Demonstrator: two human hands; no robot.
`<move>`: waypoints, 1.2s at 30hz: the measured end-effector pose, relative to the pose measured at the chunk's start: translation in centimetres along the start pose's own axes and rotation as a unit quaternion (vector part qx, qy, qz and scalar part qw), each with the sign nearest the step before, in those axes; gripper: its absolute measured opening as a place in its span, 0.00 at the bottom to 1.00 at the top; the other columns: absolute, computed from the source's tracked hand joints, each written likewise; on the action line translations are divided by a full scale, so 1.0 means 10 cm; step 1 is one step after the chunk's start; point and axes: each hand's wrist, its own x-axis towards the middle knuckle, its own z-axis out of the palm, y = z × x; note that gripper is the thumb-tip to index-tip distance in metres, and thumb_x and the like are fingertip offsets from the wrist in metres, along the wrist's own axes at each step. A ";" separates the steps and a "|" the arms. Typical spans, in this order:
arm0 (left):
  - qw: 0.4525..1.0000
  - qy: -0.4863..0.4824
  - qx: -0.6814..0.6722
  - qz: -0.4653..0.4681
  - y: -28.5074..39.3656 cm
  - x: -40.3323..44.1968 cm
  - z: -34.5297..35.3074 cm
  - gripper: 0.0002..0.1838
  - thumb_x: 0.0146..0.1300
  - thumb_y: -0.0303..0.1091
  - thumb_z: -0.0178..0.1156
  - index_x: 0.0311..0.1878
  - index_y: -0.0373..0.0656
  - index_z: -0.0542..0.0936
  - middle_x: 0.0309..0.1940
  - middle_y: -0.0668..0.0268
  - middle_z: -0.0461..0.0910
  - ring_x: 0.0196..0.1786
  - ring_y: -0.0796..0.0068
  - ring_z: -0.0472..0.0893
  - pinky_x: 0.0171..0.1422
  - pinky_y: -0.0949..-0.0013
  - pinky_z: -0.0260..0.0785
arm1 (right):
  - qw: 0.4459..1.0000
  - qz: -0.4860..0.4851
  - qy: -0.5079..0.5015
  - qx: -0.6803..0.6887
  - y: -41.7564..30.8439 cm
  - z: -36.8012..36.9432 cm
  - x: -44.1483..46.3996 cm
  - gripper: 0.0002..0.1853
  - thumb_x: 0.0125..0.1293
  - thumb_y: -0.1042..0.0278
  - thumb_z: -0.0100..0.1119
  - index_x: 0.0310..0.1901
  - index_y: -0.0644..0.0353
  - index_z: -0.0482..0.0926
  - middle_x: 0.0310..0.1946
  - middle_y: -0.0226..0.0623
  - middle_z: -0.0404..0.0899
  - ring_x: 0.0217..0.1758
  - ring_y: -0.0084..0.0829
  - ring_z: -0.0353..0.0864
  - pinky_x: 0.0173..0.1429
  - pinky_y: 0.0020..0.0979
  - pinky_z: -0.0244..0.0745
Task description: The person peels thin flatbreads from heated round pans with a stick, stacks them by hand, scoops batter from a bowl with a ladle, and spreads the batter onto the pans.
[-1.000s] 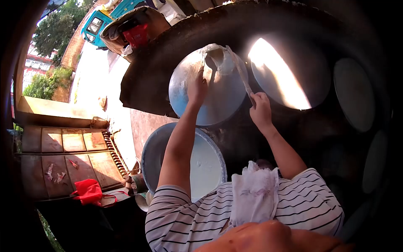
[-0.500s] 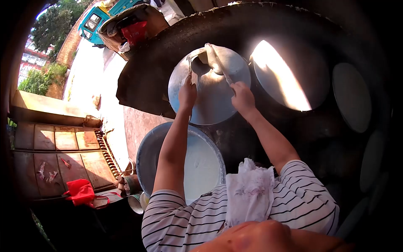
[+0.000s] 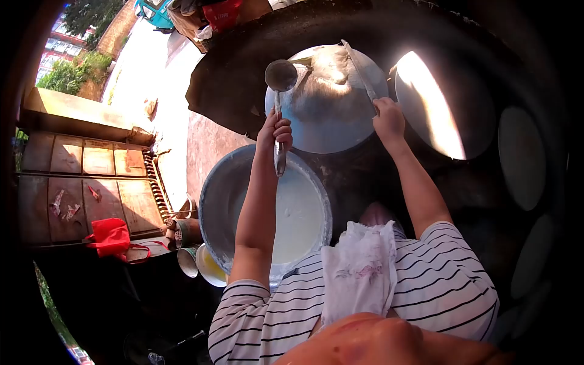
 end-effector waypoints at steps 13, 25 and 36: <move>0.962 -0.156 -0.162 0.154 -1.02 -0.07 0.68 0.20 0.74 0.42 0.42 0.23 0.45 0.61 0.15 0.73 0.58 0.12 0.82 0.62 0.14 0.77 0.61 | 0.973 -0.131 -0.148 0.118 -0.05 -0.25 0.64 0.17 0.49 0.79 0.56 0.42 0.57 0.82 0.43 0.36 0.79 0.49 0.43 0.75 0.54 0.38 0.72; 0.940 0.051 -0.049 0.335 -1.27 -0.14 0.85 0.19 0.74 0.46 0.42 0.28 0.45 0.63 0.18 0.75 0.58 0.14 0.85 0.60 0.17 0.78 0.56 | 0.918 -0.184 -0.271 0.222 -0.09 0.33 0.92 0.15 0.48 0.79 0.55 0.40 0.59 0.82 0.41 0.41 0.80 0.48 0.45 0.77 0.51 0.40 0.73; 0.890 0.189 -0.053 0.412 -1.22 -0.38 0.67 0.08 0.74 0.38 0.45 0.51 0.57 0.71 0.20 0.75 0.59 0.15 0.89 0.59 0.14 0.82 0.54 | 0.874 -0.263 -0.335 0.237 0.16 0.40 1.46 0.12 0.46 0.79 0.58 0.36 0.63 0.82 0.37 0.41 0.79 0.42 0.45 0.78 0.46 0.39 0.73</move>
